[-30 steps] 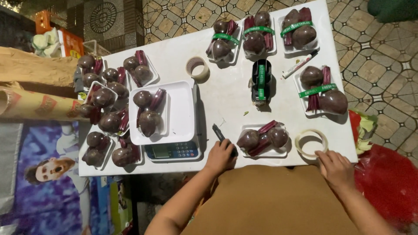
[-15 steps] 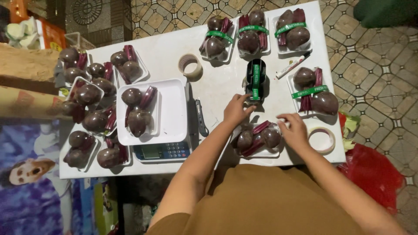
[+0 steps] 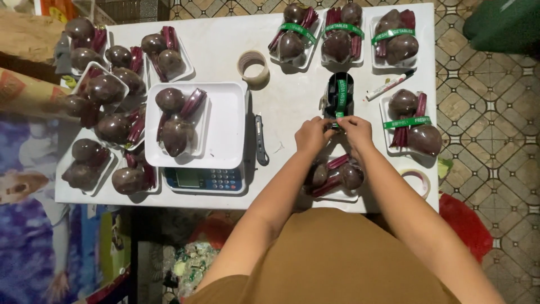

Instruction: The person packages beets by placing them into foam trays, weighing them on a digital scale, and sealing the trays with green tape using a dispenser. They handle several trays, moving them from the table to the scale and then aside after taping.

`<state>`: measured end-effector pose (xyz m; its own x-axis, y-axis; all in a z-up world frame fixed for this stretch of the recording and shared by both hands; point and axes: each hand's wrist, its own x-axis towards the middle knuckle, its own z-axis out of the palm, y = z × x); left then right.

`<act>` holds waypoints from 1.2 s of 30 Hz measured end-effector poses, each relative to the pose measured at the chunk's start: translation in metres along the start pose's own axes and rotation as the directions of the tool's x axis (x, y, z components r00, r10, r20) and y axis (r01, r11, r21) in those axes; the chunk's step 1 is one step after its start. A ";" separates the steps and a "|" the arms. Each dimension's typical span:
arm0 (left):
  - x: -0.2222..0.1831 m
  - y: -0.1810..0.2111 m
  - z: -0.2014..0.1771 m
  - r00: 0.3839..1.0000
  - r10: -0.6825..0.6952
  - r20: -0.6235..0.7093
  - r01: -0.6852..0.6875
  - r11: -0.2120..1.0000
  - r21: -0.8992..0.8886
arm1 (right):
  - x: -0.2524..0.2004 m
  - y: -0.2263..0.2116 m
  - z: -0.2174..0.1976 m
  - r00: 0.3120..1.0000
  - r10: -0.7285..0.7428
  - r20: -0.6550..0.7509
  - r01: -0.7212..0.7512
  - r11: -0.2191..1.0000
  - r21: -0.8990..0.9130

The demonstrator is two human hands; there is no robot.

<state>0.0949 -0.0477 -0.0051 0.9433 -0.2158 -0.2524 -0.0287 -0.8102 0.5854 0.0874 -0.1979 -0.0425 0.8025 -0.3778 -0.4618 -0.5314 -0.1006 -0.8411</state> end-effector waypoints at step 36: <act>-0.123 -0.015 -0.021 0.899 -0.221 0.379 0.425 0.656 -0.624 | -0.210 0.015 -0.088 0.975 0.105 0.197 -0.168 0.927 0.336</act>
<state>-0.0142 0.0028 0.0330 0.7284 -0.2215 -0.6483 0.5882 -0.2829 0.7576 -0.1129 -0.2013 0.0669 0.7798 -0.1974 -0.5941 -0.5361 0.2794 -0.7966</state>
